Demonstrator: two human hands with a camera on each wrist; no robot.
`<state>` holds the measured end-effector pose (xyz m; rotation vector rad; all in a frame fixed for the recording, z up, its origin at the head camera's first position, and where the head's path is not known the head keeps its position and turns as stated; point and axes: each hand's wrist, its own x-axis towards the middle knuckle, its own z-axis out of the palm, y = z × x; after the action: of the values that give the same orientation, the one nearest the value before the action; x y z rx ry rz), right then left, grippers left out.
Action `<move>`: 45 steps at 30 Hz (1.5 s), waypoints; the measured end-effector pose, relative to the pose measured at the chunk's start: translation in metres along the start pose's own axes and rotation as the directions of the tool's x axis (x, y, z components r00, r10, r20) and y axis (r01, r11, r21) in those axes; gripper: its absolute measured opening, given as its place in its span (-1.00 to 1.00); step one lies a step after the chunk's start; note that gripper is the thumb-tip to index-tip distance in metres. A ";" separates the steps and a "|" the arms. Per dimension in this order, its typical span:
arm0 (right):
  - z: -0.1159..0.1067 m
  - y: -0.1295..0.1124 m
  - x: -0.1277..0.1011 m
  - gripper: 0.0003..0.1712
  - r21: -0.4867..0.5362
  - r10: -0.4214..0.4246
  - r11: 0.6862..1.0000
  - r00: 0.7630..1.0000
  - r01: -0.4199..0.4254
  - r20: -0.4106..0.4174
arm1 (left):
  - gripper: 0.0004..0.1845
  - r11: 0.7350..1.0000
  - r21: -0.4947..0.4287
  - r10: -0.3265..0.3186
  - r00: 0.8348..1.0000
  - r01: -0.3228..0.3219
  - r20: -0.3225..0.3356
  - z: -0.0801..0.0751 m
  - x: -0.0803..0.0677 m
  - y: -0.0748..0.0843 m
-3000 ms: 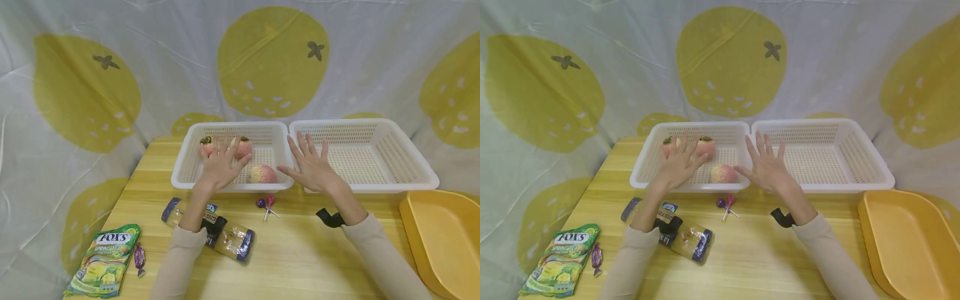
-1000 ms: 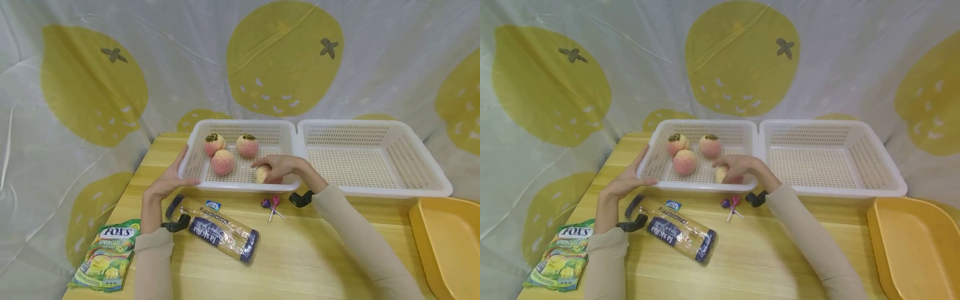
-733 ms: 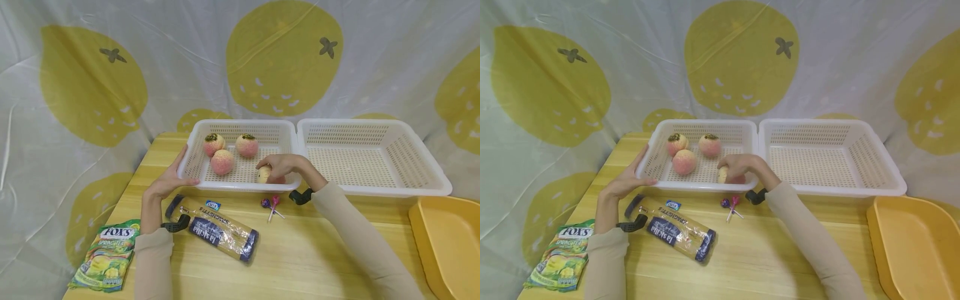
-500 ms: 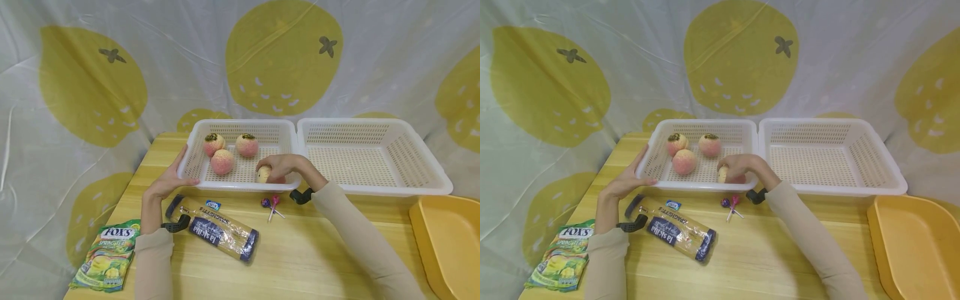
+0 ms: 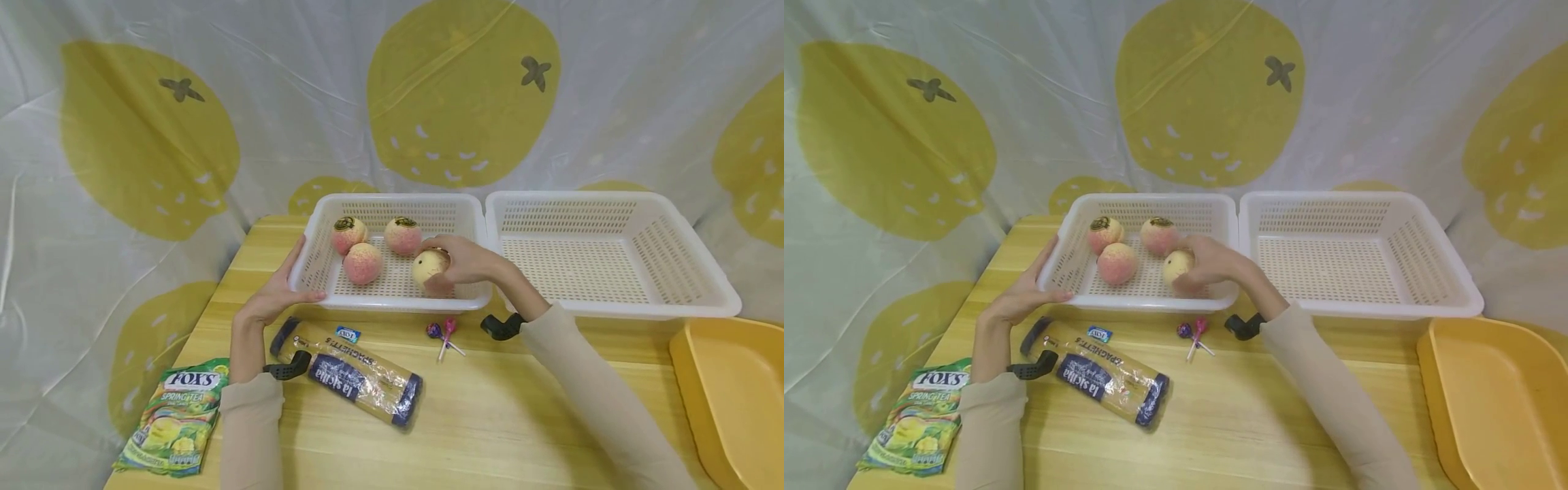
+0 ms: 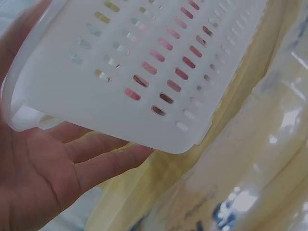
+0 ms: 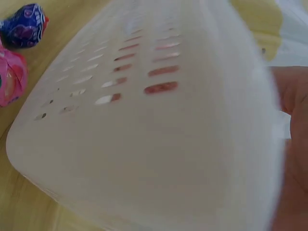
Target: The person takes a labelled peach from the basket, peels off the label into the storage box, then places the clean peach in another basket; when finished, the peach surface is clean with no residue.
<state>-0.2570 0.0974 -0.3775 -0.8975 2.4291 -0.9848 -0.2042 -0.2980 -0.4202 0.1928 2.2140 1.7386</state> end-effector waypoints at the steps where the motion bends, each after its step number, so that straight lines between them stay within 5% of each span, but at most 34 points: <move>1: -0.001 -0.002 -0.004 -0.27 0.017 -0.006 1.000 0.999 0.007 -0.033 | 0.34 1.000 0.003 0.001 1.000 -0.001 -0.001 0.001 0.000 0.000; 8: -0.003 -0.010 -0.035 -0.31 0.092 -0.042 0.994 0.976 0.063 -0.215 | 0.35 1.000 0.023 0.006 1.000 -0.005 -0.020 0.002 -0.001 0.003; 24: -0.004 -0.010 -0.119 -0.30 0.231 -0.006 0.967 0.911 0.111 -0.413 | 0.32 1.000 -0.007 0.000 0.999 0.000 -0.041 -0.004 -0.017 -0.002; 34: 0.019 0.007 -0.167 -0.27 0.313 0.025 0.944 0.921 0.107 -0.388 | 0.30 1.000 0.007 0.001 1.000 -0.001 -0.030 -0.007 -0.017 -0.004; 40: 0.044 0.028 -0.179 -0.26 0.382 0.110 0.924 0.940 0.023 -0.323 | 0.27 1.000 0.020 -0.008 0.999 0.009 -0.047 -0.008 -0.014 -0.001; 45: 0.062 0.041 -0.179 -0.24 0.423 0.174 0.906 0.936 -0.030 -0.305 | 0.32 0.984 0.178 0.030 0.988 -0.002 -0.150 0.004 -0.027 0.021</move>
<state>-0.1100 0.2113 -0.4330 -0.4744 2.3517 -1.6448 -0.1791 -0.2973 -0.3965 0.1219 2.4855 1.6119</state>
